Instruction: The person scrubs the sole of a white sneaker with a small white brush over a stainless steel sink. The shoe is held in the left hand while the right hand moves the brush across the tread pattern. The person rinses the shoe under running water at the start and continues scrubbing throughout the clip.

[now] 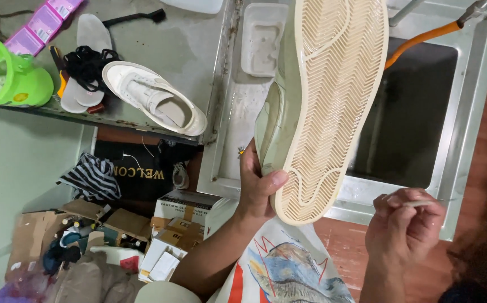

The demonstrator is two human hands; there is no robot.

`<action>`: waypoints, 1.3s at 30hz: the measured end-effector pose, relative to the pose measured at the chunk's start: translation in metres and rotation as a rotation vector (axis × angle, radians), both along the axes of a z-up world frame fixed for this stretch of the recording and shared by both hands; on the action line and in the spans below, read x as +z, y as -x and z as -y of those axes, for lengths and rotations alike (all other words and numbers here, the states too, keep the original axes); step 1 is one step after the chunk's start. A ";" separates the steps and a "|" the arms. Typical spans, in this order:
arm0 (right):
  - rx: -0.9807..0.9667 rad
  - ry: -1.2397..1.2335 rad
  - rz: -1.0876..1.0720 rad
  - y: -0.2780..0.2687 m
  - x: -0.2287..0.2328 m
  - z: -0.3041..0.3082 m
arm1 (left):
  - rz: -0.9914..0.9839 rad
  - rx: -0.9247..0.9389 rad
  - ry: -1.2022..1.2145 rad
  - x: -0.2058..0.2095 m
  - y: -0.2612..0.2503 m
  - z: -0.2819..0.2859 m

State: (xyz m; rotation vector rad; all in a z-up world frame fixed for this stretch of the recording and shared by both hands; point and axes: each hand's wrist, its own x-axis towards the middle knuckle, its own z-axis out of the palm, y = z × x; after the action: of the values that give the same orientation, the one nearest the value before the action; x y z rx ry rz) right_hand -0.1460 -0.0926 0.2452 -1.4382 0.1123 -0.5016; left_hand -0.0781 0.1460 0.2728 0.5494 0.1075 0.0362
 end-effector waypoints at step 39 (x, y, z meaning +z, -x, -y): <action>0.111 0.277 0.584 0.002 0.061 -0.050 | 0.181 0.162 -0.008 0.014 -0.010 0.050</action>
State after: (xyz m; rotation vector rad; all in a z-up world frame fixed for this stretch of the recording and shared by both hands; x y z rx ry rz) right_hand -0.1484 -0.0426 0.3058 -1.4983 -0.5176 -0.8490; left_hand -0.0681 0.0964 0.2869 0.5422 -0.0251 0.2441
